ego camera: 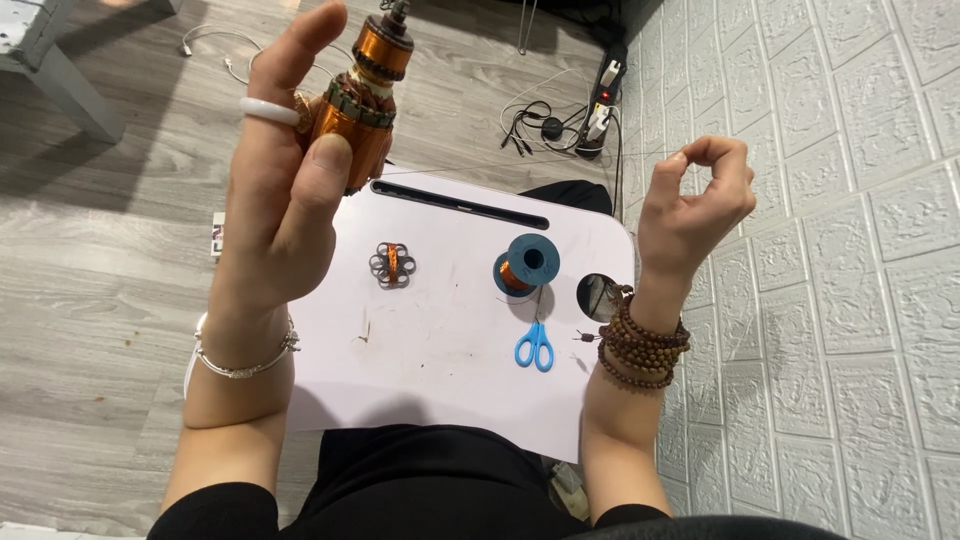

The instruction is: Manually winding copper wire onto a motor armature to create electromagnetic coils.

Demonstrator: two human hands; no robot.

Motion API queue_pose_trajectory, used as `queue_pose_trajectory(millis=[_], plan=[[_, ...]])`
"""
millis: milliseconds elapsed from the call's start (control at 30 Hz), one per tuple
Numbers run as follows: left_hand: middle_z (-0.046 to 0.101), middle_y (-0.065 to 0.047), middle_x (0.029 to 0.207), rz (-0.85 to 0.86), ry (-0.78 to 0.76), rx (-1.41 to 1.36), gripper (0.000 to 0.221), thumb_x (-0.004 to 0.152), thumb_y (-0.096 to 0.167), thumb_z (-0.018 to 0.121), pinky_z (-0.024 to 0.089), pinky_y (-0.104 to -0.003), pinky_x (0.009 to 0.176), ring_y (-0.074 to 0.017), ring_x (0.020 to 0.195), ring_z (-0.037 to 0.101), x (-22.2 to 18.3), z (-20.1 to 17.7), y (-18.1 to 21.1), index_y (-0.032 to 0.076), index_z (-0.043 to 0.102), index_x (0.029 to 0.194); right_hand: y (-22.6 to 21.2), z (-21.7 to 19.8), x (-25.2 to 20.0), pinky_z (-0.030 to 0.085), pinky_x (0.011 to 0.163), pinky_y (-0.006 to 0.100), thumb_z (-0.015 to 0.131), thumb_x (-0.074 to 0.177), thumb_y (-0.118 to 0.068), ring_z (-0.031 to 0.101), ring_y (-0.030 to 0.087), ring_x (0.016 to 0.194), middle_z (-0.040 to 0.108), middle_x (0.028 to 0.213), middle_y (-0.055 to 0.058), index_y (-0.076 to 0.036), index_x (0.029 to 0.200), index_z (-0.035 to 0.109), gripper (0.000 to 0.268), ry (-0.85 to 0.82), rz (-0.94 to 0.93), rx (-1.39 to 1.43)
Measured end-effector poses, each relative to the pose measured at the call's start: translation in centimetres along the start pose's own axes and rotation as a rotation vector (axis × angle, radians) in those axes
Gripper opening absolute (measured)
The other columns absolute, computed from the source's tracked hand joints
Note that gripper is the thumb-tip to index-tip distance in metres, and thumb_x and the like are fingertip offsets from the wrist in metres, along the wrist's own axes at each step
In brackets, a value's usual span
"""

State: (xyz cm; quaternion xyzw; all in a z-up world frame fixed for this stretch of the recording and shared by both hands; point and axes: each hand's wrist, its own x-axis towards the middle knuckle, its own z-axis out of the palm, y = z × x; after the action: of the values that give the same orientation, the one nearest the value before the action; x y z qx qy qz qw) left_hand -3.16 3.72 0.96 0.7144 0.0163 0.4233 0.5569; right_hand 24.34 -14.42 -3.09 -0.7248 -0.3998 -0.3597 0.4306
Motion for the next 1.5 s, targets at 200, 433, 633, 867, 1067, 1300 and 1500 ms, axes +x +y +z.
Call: queue_pose_trajectory(millis=[200,433,633,867,1067,1300,1500], plan=[[0.054,-0.007,0.096,-0.079,0.097,-0.033,0.054,0.104,0.023,0.047,0.040,-0.023,0.071,-0.0119,0.076,0.048,0.2,-0.1,-0.3,0.009,0.031,0.154,3.3,0.9,-0.2,0.044,0.075,0.037,0.052,0.095,-0.014,0.053,0.019,0.073,0.058,0.081,0.009,-0.003,0.089,0.057,0.013,0.018,-0.022,-0.056],[0.037,-0.025,0.094,0.184,0.344,0.014,0.045,0.114,0.017,0.029,0.050,-0.048,0.083,-0.0328,0.085,0.043,-2.0,-5.4,-1.4,0.001,0.031,0.156,8.6,0.9,-0.5,0.053,0.069,0.032,0.054,0.090,-0.004,0.054,0.020,0.076,0.057,0.085,0.011,-0.002,0.091,0.056,0.003,0.004,0.175,0.093],[0.053,-0.024,0.137,0.074,0.137,0.044,0.050,0.112,0.019,0.036,0.049,-0.029,0.074,-0.0177,0.083,0.049,-0.1,-2.4,-0.3,0.005,0.026,0.158,4.6,1.7,-0.1,0.054,0.071,0.029,0.063,0.095,0.001,0.059,0.019,0.080,0.060,0.087,0.011,0.000,0.096,0.059,0.004,-0.308,0.217,0.299],[0.045,-0.003,0.086,0.019,-0.023,-0.184,0.064,0.110,0.033,0.042,0.033,-0.025,0.073,-0.0111,0.076,0.037,0.0,0.0,-1.2,0.008,0.016,0.163,6.6,0.6,0.2,0.053,0.064,0.034,0.068,0.090,-0.006,0.064,0.018,0.070,0.069,0.080,0.006,-0.004,0.091,0.067,0.002,-0.539,0.259,-0.219],[0.045,-0.003,0.087,-0.105,-0.118,-0.133,0.060,0.108,0.022,0.036,0.037,-0.024,0.076,-0.0113,0.079,0.040,0.1,1.0,-0.1,0.009,0.014,0.162,8.6,-2.4,0.6,0.060,0.072,0.032,0.065,0.095,0.004,0.066,0.022,0.080,0.069,0.090,0.014,0.001,0.100,0.065,0.006,-0.388,0.296,-0.146],[0.049,-0.006,0.094,-0.030,-0.142,-0.141,0.058,0.109,0.021,0.033,0.037,-0.027,0.073,-0.0115,0.073,0.036,0.4,2.0,-1.5,0.005,0.016,0.162,3.8,-6.4,1.7,0.059,0.093,0.027,0.059,0.105,-0.010,0.063,0.016,0.095,0.061,0.099,0.006,-0.007,0.106,0.057,0.003,-0.263,0.373,0.865],[0.048,-0.008,0.095,-0.028,-0.129,-0.149,0.059,0.108,0.020,0.034,0.039,-0.027,0.074,-0.0116,0.072,0.034,0.4,2.3,-1.8,0.004,0.016,0.162,6.5,-6.7,1.5,0.048,0.070,0.021,0.063,0.105,-0.008,0.053,0.010,0.075,0.056,0.093,0.003,-0.009,0.103,0.057,0.006,-0.170,0.435,0.735]])
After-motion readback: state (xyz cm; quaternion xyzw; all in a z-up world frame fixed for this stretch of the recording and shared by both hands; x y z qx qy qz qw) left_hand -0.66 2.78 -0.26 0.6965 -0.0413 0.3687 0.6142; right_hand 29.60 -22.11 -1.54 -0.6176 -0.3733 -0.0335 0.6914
